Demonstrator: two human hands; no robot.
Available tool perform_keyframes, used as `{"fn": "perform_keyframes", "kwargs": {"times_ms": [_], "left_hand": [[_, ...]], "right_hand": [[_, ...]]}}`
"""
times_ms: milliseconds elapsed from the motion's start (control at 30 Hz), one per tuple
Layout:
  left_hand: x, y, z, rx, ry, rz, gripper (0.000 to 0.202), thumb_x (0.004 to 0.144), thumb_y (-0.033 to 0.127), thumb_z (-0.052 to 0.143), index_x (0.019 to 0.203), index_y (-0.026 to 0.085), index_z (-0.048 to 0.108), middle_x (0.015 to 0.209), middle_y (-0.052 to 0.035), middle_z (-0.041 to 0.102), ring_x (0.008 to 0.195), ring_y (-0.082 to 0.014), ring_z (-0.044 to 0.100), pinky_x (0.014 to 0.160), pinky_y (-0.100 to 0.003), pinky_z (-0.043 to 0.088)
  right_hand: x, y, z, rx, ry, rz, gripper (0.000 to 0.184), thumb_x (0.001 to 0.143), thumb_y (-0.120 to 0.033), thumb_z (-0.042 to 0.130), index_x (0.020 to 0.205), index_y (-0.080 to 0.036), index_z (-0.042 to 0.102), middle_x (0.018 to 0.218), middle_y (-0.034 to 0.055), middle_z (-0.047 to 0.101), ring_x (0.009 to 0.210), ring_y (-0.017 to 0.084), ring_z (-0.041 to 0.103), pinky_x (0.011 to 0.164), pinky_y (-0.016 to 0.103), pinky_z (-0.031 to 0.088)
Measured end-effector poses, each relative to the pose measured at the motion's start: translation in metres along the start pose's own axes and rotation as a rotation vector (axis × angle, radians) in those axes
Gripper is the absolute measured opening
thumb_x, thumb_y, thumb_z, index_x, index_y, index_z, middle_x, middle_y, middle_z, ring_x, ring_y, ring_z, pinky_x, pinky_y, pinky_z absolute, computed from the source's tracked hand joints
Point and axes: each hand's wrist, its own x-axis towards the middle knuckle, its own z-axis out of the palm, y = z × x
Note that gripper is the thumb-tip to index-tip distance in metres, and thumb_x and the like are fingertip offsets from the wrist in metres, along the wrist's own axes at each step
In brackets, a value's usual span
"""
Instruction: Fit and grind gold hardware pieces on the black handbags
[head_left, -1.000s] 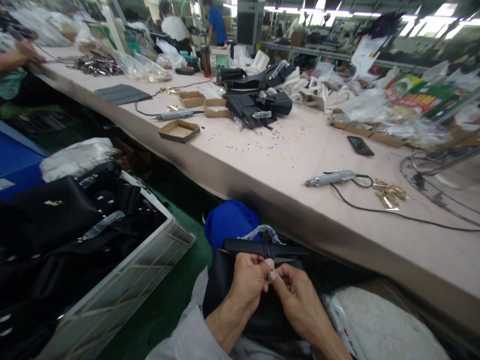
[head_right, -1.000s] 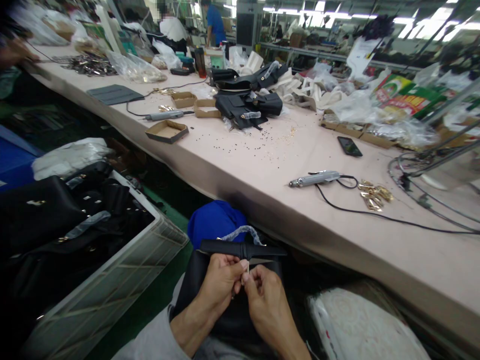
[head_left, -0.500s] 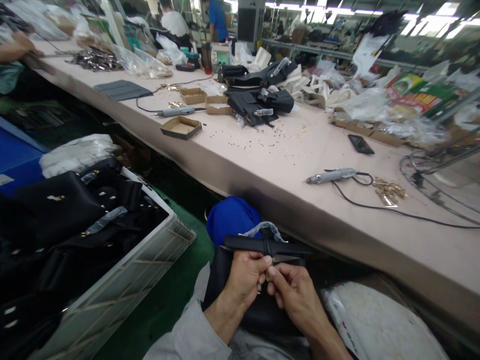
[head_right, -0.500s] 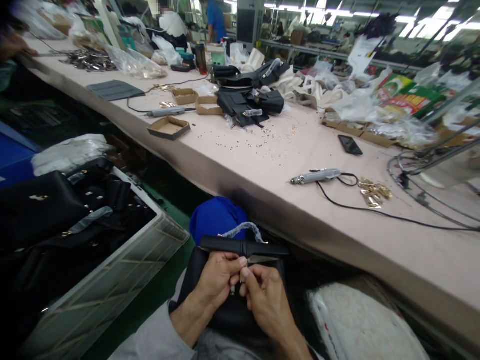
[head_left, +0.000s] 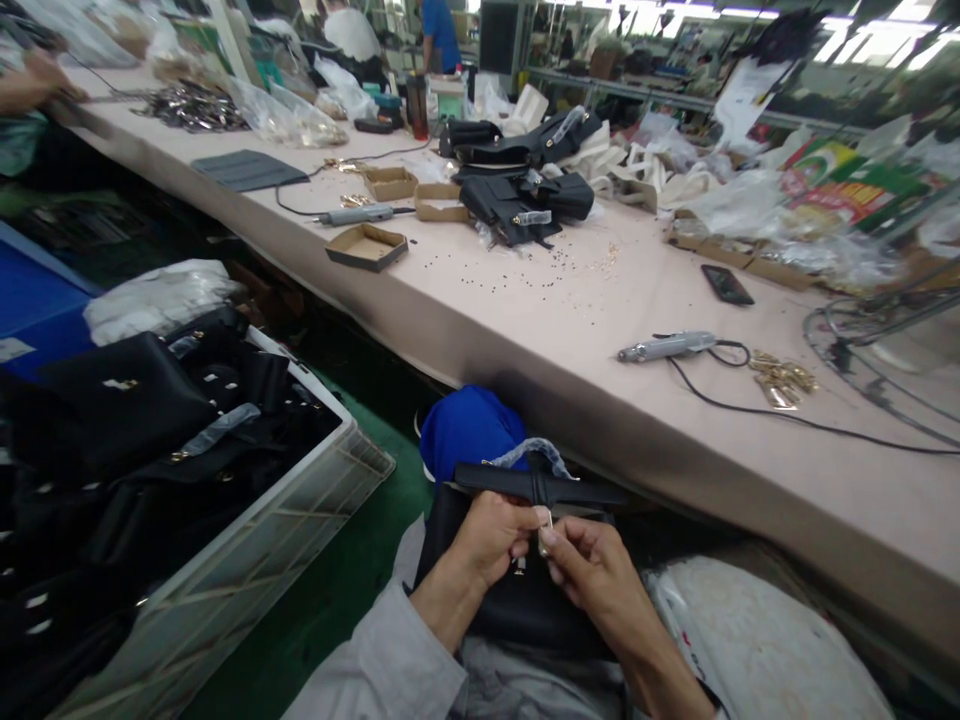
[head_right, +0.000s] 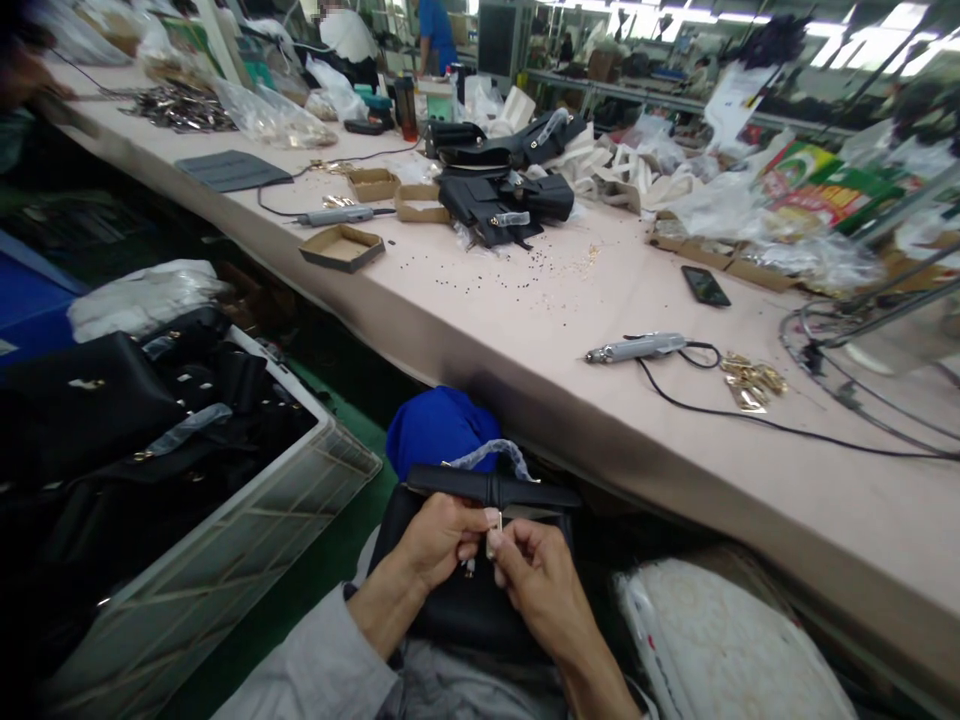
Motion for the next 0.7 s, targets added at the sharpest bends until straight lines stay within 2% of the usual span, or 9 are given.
{"fn": "perform_keyframes", "kwargs": {"times_ms": [133, 267, 433, 533, 633, 700], "left_hand": [[0.002, -0.006, 0.003, 0.02, 0.037, 0.134, 0.028, 0.058, 0.022, 0.081, 0.072, 0.016, 0.059, 0.06, 0.0032, 0.059, 0.039, -0.0045, 0.042, 0.031, -0.016, 0.024], [0.003, -0.015, 0.002, 0.068, 0.06, 0.178, 0.025, 0.063, 0.026, 0.081, 0.07, 0.016, 0.06, 0.061, 0.001, 0.061, 0.039, -0.0058, 0.042, 0.034, -0.018, 0.025], [0.007, -0.027, -0.005, 0.363, 0.208, 0.304, 0.018, 0.073, 0.024, 0.074, 0.062, 0.015, 0.064, 0.057, -0.0022, 0.063, 0.05, -0.0124, 0.055, 0.048, -0.023, 0.041], [0.009, -0.027, -0.004, 0.463, 0.266, 0.316, 0.02, 0.073, 0.024, 0.073, 0.058, 0.016, 0.064, 0.054, -0.0028, 0.064, 0.049, -0.0142, 0.057, 0.049, -0.024, 0.04], [0.01, -0.022, 0.0, 0.416, 0.261, 0.301, 0.017, 0.069, 0.024, 0.076, 0.058, 0.014, 0.066, 0.055, -0.0039, 0.064, 0.05, -0.0145, 0.056, 0.049, -0.024, 0.04], [0.01, -0.018, 0.005, 0.309, 0.216, 0.289, 0.018, 0.066, 0.024, 0.076, 0.057, 0.014, 0.065, 0.053, -0.0027, 0.062, 0.048, -0.0123, 0.053, 0.048, -0.024, 0.038]], "right_hand": [[0.0, -0.002, 0.0, 0.013, 0.007, 0.009, 0.055, 0.098, -0.065, 0.057, 0.076, -0.015, 0.063, 0.055, -0.0021, 0.053, 0.044, 0.009, 0.041, 0.046, 0.022, 0.026], [-0.004, -0.007, 0.002, -0.09, 0.006, -0.004, 0.054, 0.101, -0.062, 0.052, 0.076, -0.016, 0.064, 0.054, -0.001, 0.055, 0.046, 0.012, 0.047, 0.049, 0.025, 0.03], [0.002, -0.006, 0.008, -0.377, 0.186, -0.115, 0.044, 0.101, -0.044, 0.05, 0.065, -0.02, 0.055, 0.06, 0.0021, 0.058, 0.058, 0.017, 0.052, 0.059, 0.029, 0.033], [0.009, -0.001, 0.007, -0.357, 0.149, -0.11, 0.04, 0.1, -0.039, 0.05, 0.065, -0.02, 0.053, 0.06, 0.0012, 0.056, 0.058, 0.017, 0.051, 0.059, 0.03, 0.033], [0.006, 0.002, 0.001, -0.243, 0.06, -0.043, 0.045, 0.103, -0.048, 0.049, 0.07, -0.019, 0.057, 0.06, -0.0002, 0.055, 0.053, 0.015, 0.051, 0.052, 0.027, 0.034], [0.0, 0.001, -0.004, -0.238, 0.101, -0.12, 0.041, 0.104, -0.049, 0.051, 0.08, -0.018, 0.064, 0.066, 0.0012, 0.06, 0.054, 0.015, 0.055, 0.052, 0.026, 0.04]]}}
